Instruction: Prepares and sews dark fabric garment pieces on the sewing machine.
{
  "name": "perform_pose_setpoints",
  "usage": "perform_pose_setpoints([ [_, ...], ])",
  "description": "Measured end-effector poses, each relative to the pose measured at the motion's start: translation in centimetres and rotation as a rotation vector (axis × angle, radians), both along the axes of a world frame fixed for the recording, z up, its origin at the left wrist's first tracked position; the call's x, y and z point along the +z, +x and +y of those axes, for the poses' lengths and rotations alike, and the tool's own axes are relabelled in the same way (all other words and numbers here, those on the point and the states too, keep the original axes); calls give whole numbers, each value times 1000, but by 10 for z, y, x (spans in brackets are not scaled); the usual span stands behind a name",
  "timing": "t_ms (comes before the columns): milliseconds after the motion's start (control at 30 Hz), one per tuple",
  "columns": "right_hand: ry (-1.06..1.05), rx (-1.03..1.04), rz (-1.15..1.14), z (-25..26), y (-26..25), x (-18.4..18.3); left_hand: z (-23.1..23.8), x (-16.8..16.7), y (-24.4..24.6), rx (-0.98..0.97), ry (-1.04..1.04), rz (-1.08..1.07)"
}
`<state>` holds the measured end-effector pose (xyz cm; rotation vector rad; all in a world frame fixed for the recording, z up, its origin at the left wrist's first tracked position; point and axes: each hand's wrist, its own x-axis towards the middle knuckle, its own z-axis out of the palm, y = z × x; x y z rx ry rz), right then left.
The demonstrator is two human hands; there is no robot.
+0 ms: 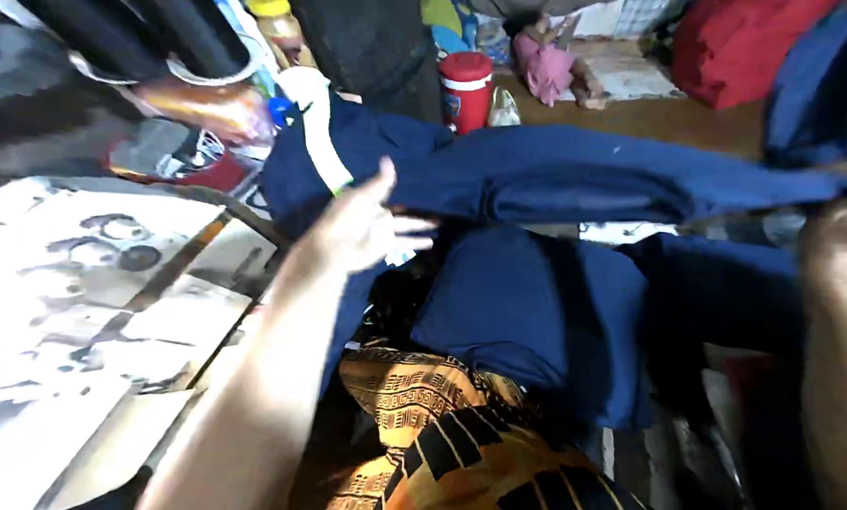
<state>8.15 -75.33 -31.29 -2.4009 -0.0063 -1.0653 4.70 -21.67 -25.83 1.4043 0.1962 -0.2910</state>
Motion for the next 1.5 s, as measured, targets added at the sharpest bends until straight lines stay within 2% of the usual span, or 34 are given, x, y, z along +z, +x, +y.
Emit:
perform_pose_setpoints([
  [67, -28, -10, -31, 8, -34, -37, -26, -45, -5, 91, 32, 205],
  [133, -84, 3, 14, 16, -78, -72, -26, -100, -14, 88, 38, 370],
  [233, -197, 162, 324, 18, -161, -131, -16, -181, -52, 82, 80, 613],
  [300, -272, 336, 663, 12, -209, -165, -9, -221, -84, 56, 119, 691],
  [400, -416, 383, 1209, 1, -230, -190, -8, -238, -99, 87, 99, 711],
  [467, -587, 289, 1537, -1, -208, -182, 4, -234, -103, 70, 68, 706],
  [500, -649, 199, 1631, 9, -191, -171, 11, -234, -107, 97, 74, 707],
  [533, -652, 157, 1572, 25, -170, -160, 19, -234, -112, 157, 89, 699],
  [567, -652, 188, 1376, 45, -146, -152, 26, -236, -121, 237, 119, 656],
  [667, -498, 588, 747, 141, -66, -148, 41, -246, -173, 363, 176, 451],
  [733, -401, 913, 549, 246, -24, -149, 46, -243, -226, 433, 258, 399],
  [800, -309, 1278, 339, 364, -30, -134, 42, -230, -290, 484, 277, 415],
  [900, -174, 1838, 148, 500, -109, -89, 37, -199, -375, 595, 329, 528],
  [1000, -115, 2267, -20, 571, -204, -60, 29, -162, -436, 841, 502, 629],
  [1067, -182, 2257, 14, 597, -250, -45, 18, -140, -467, 944, 470, 553],
  [1100, -281, 2179, 163, 605, -263, -36, 11, -132, -481, 1003, 407, 485],
  [1167, -632, 1986, 527, 617, -270, -17, -3, -117, -503, 1138, 329, 338],
  [1233, -973, 1902, 615, 616, -267, -16, -6, -108, -523, 1282, 364, 219],
  [1267, -1020, 1963, 591, 608, -266, -23, -2, -104, -532, 1345, 421, 182],
  [1300, -955, 2091, 524, 599, -262, -35, 6, -100, -540, 1400, 494, 148],
  [1367, -609, 2414, 400, 579, -253, -50, 29, -87, -552, 1505, 630, 55],
  [1433, -348, 2663, 352, 552, -243, -30, 55, -69, -556, 1609, 732, -92],
  [1500, -339, 2867, 491, 519, -230, -5, 78, -47, -550, 1682, 784, -246],
])
